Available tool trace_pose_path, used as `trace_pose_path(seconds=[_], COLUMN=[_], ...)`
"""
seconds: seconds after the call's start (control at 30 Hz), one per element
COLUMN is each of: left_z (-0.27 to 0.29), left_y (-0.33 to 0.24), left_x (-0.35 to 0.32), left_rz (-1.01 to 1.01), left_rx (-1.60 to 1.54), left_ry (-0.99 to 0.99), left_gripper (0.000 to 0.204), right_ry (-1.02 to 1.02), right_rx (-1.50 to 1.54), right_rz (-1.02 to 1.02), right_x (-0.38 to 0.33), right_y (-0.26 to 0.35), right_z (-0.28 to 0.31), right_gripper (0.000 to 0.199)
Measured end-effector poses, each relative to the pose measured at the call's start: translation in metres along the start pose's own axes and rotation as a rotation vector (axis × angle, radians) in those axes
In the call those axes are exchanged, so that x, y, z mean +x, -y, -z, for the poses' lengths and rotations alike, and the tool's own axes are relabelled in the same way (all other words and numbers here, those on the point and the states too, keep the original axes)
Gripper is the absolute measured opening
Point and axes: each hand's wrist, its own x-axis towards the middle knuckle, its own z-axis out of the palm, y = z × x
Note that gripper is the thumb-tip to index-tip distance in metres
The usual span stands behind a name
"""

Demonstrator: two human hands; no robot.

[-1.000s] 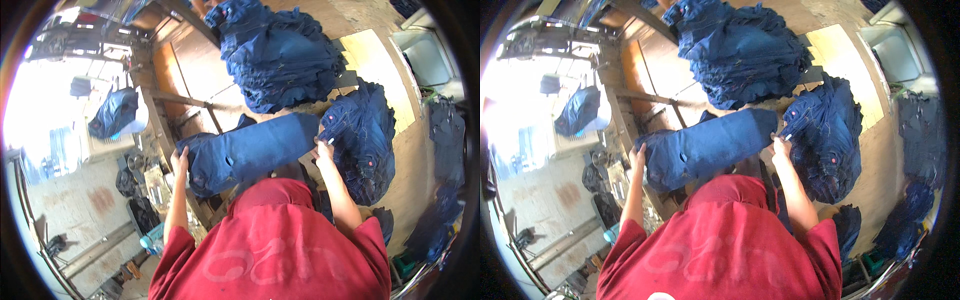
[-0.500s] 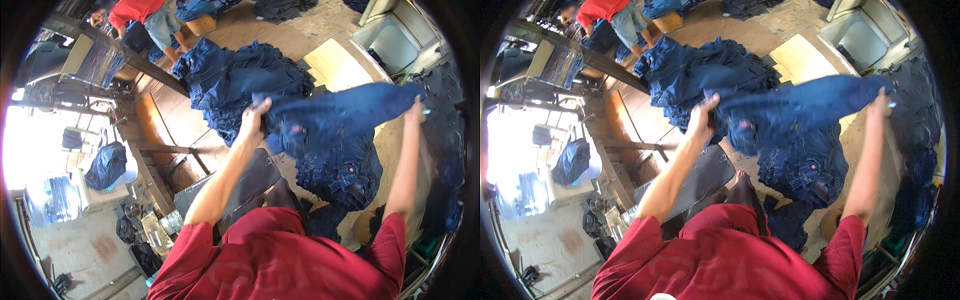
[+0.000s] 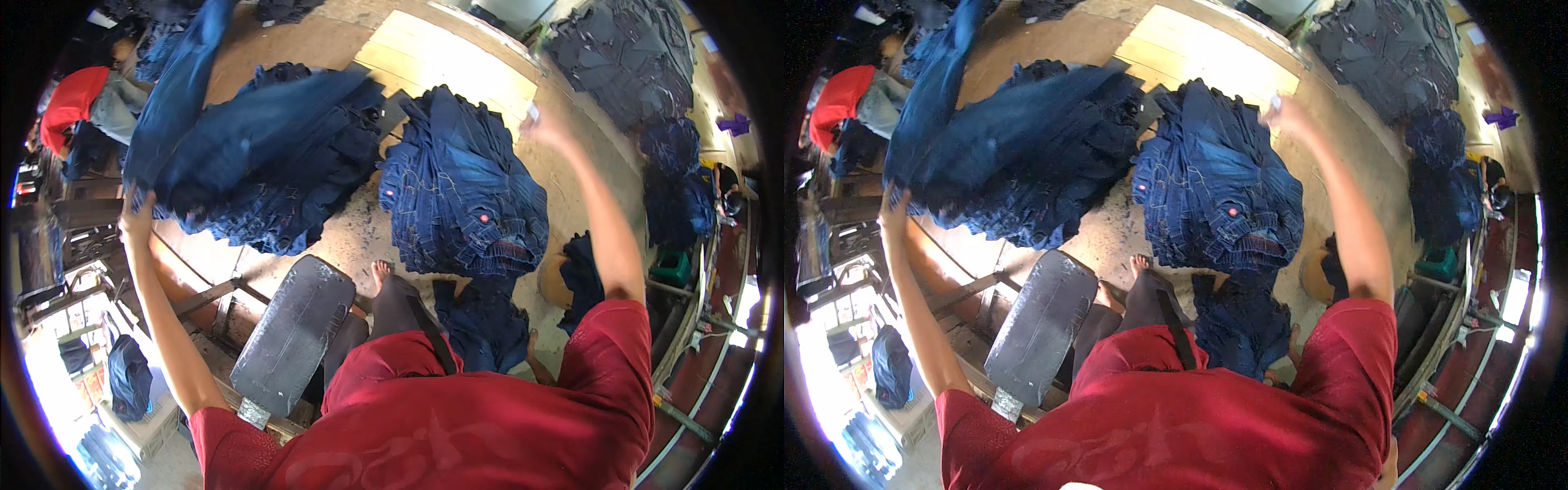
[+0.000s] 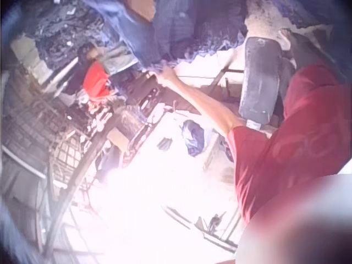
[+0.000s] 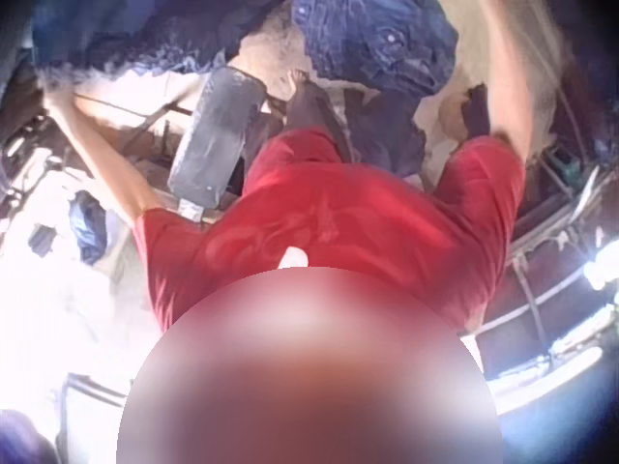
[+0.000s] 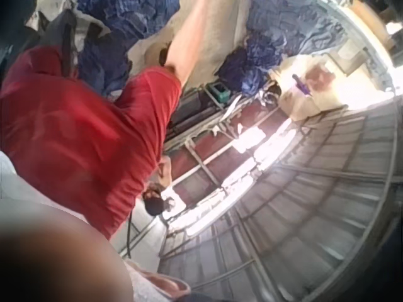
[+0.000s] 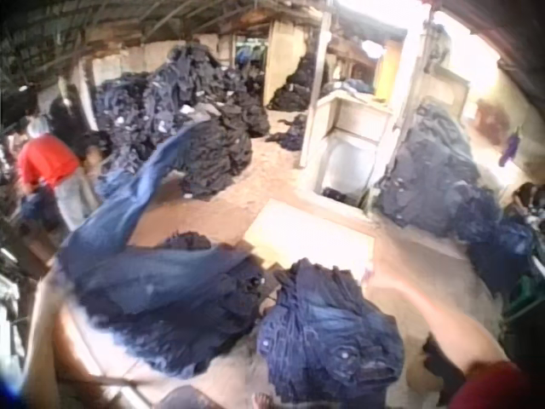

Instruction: The person repeatedly picks up denim jeans from a pile, lays them on a table, and uses a white marker to draw lines on the fabric. They then place the marked jeans into a separate pile and continue the process with the next pair.

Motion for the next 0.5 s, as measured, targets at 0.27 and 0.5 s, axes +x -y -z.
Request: trace_pose_path(seconds=[0.27, 0.5], left_z=[-0.206, -0.194], left_y=[0.143, 0.058], left_x=[-0.044, -0.068], left_rz=[-0.206, -0.147], left_rx=[0.496, 0.649], left_ry=[0.514, 0.101], left_gripper=[0.074, 0.07], right_ry=[0.362, -0.392], right_rx=[-0.656, -0.184], right_rz=[-0.06, -0.076], right_x=[-0.148, -0.152], right_y=[-0.114, -0.097], right_z=[-0.204, -0.198], right_gripper=[0.067, 0.044])
